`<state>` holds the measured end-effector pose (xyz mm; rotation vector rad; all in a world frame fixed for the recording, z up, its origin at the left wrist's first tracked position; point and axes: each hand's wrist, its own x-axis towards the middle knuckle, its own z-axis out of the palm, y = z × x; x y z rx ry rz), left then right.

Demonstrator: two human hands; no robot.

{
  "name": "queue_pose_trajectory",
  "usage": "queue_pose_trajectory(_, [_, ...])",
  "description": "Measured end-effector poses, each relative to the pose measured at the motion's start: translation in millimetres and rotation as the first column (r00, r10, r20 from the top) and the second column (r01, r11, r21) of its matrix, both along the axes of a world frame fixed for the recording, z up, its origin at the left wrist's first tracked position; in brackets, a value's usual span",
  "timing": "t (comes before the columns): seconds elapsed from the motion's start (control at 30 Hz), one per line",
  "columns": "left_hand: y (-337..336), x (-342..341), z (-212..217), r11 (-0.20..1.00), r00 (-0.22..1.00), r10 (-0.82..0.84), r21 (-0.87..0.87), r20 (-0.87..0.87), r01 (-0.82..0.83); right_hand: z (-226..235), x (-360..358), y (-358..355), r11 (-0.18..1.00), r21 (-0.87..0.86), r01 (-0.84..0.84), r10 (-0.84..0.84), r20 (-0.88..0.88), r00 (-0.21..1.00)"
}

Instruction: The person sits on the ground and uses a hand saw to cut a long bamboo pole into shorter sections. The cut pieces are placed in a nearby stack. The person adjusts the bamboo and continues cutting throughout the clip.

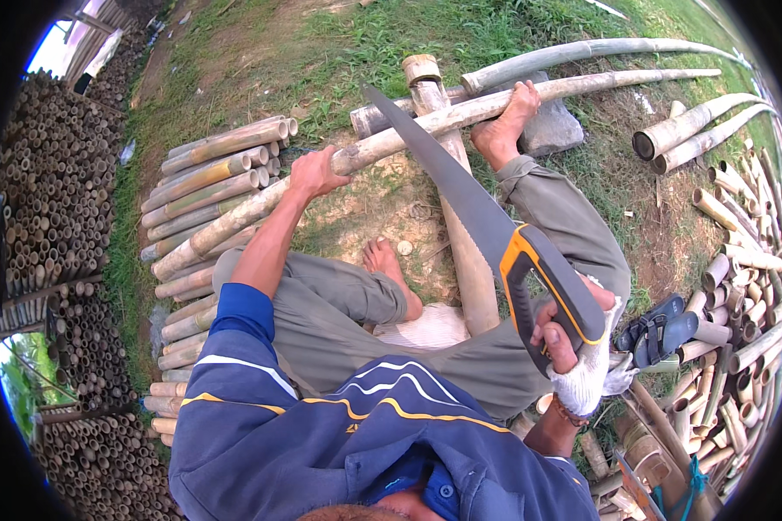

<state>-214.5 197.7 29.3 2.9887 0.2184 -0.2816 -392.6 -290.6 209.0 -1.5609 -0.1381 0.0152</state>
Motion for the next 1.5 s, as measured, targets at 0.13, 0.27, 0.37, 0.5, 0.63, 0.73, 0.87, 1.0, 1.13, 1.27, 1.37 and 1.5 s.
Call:
queue_pose_trajectory(0.13, [-16,12,9,0.998,0.998,-0.057,0.006,0.022,0.057,-29,24,65,0.994,-0.109,-0.026,0.021,-0.045,0.999])
queue_pose_trajectory(0.27, [-31,26,-2,0.996,0.993,-0.084,0.003,0.080,0.084,-56,40,97,0.993,-0.114,-0.023,0.049,0.228,0.972])
queue_pose_trajectory(0.37, [-54,32,4,0.996,0.991,-0.089,-0.011,0.098,0.091,-62,48,102,0.968,-0.245,-0.062,0.122,0.236,0.964])
queue_pose_trajectory(0.5, [-74,41,7,0.994,0.990,-0.114,0.011,0.085,0.113,-84,54,105,0.968,-0.248,0.021,0.057,0.304,0.951])
queue_pose_trajectory(0.63, [-73,37,10,0.995,0.992,-0.090,0.046,0.090,0.087,-75,65,108,0.954,-0.286,-0.087,0.135,0.153,0.979])
queue_pose_trajectory(0.73, [-76,37,14,0.995,0.992,-0.097,0.007,0.076,0.097,-96,76,108,0.966,-0.252,-0.055,0.118,0.243,0.963])
queue_pose_trajectory(0.87, [-74,39,10,0.994,0.990,-0.102,0.040,0.093,0.099,-133,81,114,0.973,-0.231,-0.016,0.073,0.241,0.968])
queue_pose_trajectory(1.0, [-73,37,12,0.993,0.990,-0.103,0.065,0.100,0.097,-154,75,108,0.972,-0.193,-0.134,0.143,0.034,0.989])
queue_pose_trajectory(1.13, [-72,33,12,0.994,0.988,-0.101,0.061,0.114,0.095,-186,72,106,0.974,-0.135,-0.182,0.174,-0.071,0.982])
queue_pose_trajectory(1.27, [-79,31,16,0.994,0.985,-0.107,0.021,0.132,0.105,-173,67,106,0.960,-0.215,-0.180,0.177,-0.033,0.984])
queue_pose_trajectory(1.37, [-76,32,17,0.993,0.984,-0.112,-0.020,0.136,0.116,-180,66,105,0.972,-0.018,-0.234,0.229,-0.139,0.964])
queue_pose_trajectory(1.5, [-70,33,18,0.993,0.984,-0.114,-0.025,0.133,0.119,-199,69,110,0.972,0.024,-0.232,0.233,-0.112,0.966])
